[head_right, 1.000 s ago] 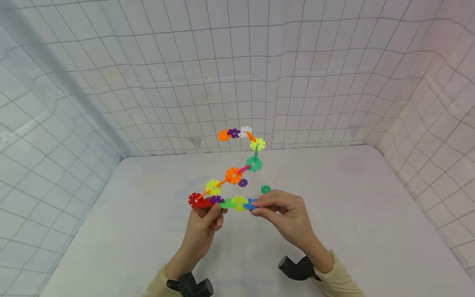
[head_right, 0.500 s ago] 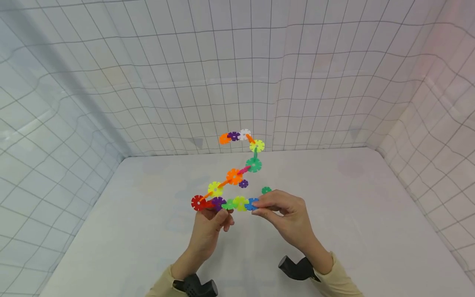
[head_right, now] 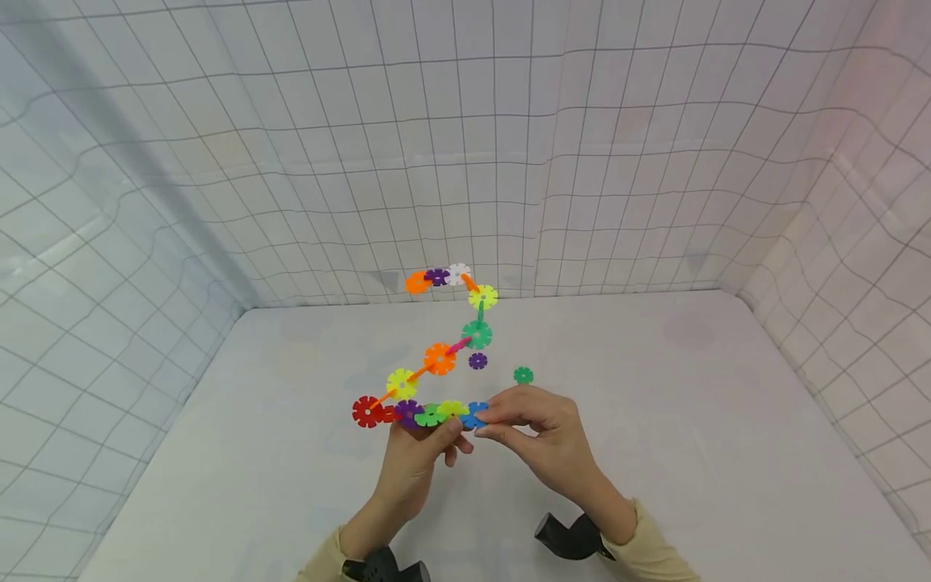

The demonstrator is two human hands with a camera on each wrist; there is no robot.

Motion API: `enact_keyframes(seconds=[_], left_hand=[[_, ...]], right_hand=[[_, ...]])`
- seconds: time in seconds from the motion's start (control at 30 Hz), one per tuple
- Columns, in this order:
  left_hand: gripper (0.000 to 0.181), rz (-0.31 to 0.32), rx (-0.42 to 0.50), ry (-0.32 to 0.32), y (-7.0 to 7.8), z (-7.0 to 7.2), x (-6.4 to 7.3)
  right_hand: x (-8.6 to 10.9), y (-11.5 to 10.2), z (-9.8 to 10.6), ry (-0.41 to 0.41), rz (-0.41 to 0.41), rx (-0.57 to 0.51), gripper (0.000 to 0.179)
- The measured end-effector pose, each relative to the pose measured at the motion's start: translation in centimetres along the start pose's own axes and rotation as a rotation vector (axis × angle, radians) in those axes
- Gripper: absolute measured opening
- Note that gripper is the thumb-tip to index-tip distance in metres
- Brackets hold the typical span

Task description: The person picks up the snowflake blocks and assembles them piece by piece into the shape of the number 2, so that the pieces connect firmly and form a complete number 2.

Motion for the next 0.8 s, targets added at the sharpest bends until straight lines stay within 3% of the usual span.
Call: enact_keyframes(seconds=[0.17, 0.37, 0.5, 0.6, 0.7, 0.8], left_hand=[[0.031, -0.020, 0.024, 0.002, 0.1, -0.1, 0.0], [0.028, -0.077, -0.042, 0.040, 0.2, 0.2, -0.2], [0.021, -0.133, -0.086, 0.082, 0.4, 0.8, -0.8], [0.018, -0.163, -0.096, 0.113, 0.7, 1.4, -1.3], [0.020, -0.175, -0.085, 0.124, 1.1, 1.8, -1.6], [0.020, -0.172, -0.073, 0.127, 1.4, 2.0, -1.7]], right_hand=[[0.0, 0.2, 0.1, 0.004, 0.005, 0.006, 0.020], [0.0, 0.6, 0.4, -0.029, -0.005, 0.065, 0.028], [-0.2, 1.4, 1.2, -0.049, -0.118, 0.137, 0.033], [-0.7, 2.5, 2.2, -0.025, -0.259, 0.229, 0.028], [-1.1, 4.5, 3.8, 0.019, -0.391, 0.417, 0.019], [-0.8, 7.3, 5.3, 0.033, -0.480, 0.637, 0.025]])
Point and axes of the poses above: each hand's wrist, its own x-axis away from the middle knuckle, its own z-axis out of the back of the hand, y = z × x, the point moved 3 cm from there along -x, towards the middle knuckle, and after that the axes turned 14 degrees about y, right-handed, at the moved point
